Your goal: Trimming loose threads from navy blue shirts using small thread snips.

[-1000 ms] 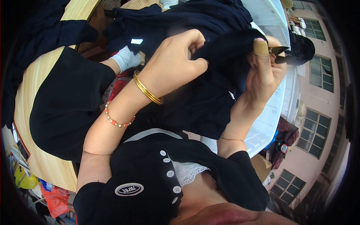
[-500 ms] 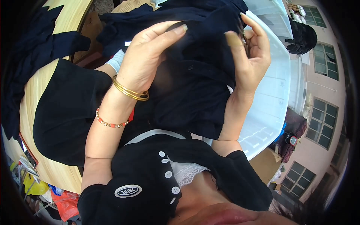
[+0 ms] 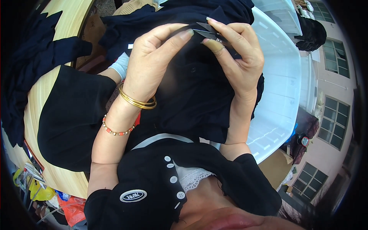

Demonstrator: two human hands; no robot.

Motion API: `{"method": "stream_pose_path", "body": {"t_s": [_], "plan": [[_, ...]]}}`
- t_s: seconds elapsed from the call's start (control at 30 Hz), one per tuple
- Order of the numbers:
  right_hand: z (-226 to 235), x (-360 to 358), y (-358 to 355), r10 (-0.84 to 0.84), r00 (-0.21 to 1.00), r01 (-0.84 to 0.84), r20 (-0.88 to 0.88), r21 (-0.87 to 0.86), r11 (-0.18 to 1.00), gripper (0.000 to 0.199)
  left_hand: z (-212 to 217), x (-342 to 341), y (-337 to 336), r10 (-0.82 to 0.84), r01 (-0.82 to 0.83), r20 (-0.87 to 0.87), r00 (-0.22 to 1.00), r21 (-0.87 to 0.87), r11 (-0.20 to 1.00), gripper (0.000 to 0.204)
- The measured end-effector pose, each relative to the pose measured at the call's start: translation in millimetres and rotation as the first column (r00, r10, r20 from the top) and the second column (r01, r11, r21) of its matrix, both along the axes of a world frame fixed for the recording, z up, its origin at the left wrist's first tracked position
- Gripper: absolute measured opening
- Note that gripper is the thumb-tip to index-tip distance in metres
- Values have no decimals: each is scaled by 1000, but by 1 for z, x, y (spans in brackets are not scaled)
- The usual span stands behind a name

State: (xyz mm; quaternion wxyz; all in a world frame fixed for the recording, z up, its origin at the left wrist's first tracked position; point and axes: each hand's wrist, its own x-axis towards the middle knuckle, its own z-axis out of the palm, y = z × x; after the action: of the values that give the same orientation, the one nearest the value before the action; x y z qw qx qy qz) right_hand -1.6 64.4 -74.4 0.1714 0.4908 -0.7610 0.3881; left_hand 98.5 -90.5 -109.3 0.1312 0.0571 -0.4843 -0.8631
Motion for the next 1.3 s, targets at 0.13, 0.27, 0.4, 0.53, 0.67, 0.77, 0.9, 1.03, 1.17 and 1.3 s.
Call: {"method": "stream_pose_path", "body": {"t_s": [0.13, 0.27, 0.4, 0.53, 0.67, 0.77, 0.9, 1.03, 1.17, 1.3], "plan": [[-1, -1, 2, -8, 1000, 9, -27, 15, 1000, 37, 0, 1, -1, -11, 11, 13, 1000, 10, 1000, 24], [-1, -2, 3, -8, 999, 9, -53, 17, 1000, 35, 0, 1, 0, -29, 28, 22, 999, 59, 998, 24], [0, 0, 2, -8, 999, 10, 40, -32, 999, 34, 2, 2, 1, -19, 18, 56, 998, 19, 1000, 24], [2, 10, -2, 32, 824, -15, 565, -35, 999, 31, -2, 1, 6, -9, 9, -8, 1000, -9, 1000, 22], [-12, -5, 9, 10, 931, 44, 366, -138, 989, 13, -10, -2, 7, 26, -29, -21, 999, -138, 990, 20], [-16, -7, 8, -108, 926, 214, 361, -266, 940, 11, -23, -2, 6, -25, 57, 125, 992, -260, 964, 27], [-17, -10, 7, -171, 919, 287, 355, -305, 908, 11, -16, 3, 0, -113, 120, 148, 982, -40, 992, 28], [-18, -12, 7, -191, 907, 311, 376, -293, 904, 12, -6, 6, -3, -211, 184, 174, 962, 163, 969, 30], [-20, -11, 4, -181, 895, 286, 408, -212, 934, 17, -5, 7, -1, -181, 168, 153, 971, 96, 981, 27], [-5, 0, 7, -49, 925, 124, 377, -177, 976, 35, -4, 6, -2, -115, 114, 102, 988, 19, 993, 25]]}}
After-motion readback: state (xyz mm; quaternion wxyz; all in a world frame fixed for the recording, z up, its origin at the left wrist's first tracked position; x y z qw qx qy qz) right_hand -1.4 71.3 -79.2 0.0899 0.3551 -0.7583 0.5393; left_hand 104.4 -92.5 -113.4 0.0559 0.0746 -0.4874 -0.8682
